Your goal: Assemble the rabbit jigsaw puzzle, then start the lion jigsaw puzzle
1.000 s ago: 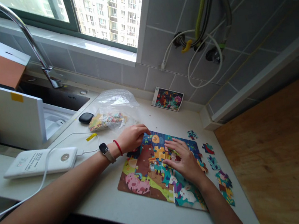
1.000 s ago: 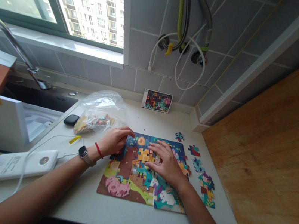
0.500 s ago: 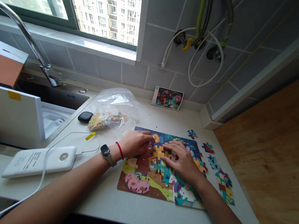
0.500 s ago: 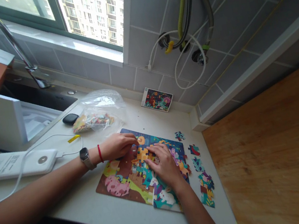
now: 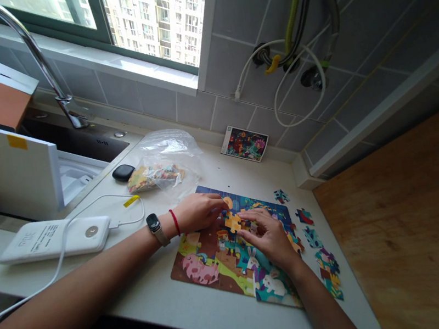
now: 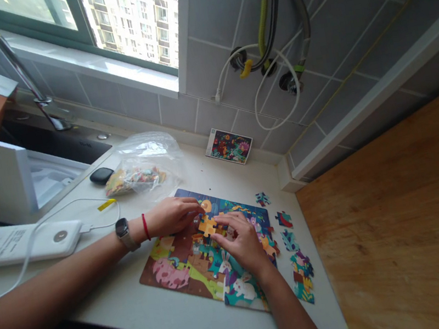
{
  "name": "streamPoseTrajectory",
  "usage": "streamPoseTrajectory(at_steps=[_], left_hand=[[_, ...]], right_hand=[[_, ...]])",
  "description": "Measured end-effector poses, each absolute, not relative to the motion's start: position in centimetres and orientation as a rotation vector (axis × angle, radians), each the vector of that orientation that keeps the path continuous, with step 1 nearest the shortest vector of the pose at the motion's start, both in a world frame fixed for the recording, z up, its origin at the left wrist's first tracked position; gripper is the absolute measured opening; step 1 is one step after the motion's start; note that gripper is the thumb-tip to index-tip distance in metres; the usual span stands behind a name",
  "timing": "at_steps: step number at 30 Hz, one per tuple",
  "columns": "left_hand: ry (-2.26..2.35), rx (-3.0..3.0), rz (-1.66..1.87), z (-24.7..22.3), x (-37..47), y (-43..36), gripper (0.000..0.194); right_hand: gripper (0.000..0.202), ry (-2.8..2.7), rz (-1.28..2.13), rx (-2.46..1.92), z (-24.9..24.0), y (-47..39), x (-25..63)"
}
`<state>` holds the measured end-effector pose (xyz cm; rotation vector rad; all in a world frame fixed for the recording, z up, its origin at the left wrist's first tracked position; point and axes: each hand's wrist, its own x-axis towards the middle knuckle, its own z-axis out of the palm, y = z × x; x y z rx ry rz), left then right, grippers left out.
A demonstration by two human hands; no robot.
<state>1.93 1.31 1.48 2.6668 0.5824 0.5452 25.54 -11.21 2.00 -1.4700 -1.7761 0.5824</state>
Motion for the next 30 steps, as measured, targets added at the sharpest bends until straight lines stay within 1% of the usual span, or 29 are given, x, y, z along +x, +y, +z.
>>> streamPoseTrajectory(at_steps=[3, 6, 9, 12, 16, 20, 24, 28, 30], left_hand=[[0.559, 2.653, 0.57, 1.5, 1.9, 1.2, 0.023], [0.48, 2.613, 0.608, 1.4, 2.0, 1.0, 0.023], [0.403, 2.512, 0.675, 1.4, 2.1, 0.8, 0.029], [0.37, 2.374, 0.701, 1.8, 2.3, 0.6, 0.036], [0.416, 2.163, 0.616, 2.6, 2.4, 0.0, 0.044], [0.442, 2.062, 0.589, 2.6, 2.5, -0.2, 0.048], [0.471, 2.036, 0.562, 2.2, 2.7, -0.2, 0.051], [0.47, 2.031, 0.565, 2.1, 2.9, -0.3, 0.051], [0.472, 2.022, 0.57, 2.0, 3.0, -0.4, 0.052]], right_hand=[[0.027, -1.658, 0.693, -1.47, 2.2, -11.4, 25.8], [0.037, -1.512, 0.958, -1.459, 2.1, -11.7, 26.0], [0.045, -1.358, 1.192, -1.406, 1.9, -11.8, 25.9], [0.045, -1.23, 1.289, -1.394, 1.8, -11.8, 25.7], [0.044, -1.219, 1.242, -1.385, 1.6, -11.7, 25.6], [0.054, -1.305, 1.145, -1.332, 1.6, -11.7, 25.6], [0.047, -1.325, 1.128, -1.331, 1.7, -11.9, 25.6], [0.052, -1.338, 1.124, -1.352, 1.8, -12.0, 25.6], [0.047, -1.367, 1.123, -1.369, 1.9, -12.0, 25.5]])
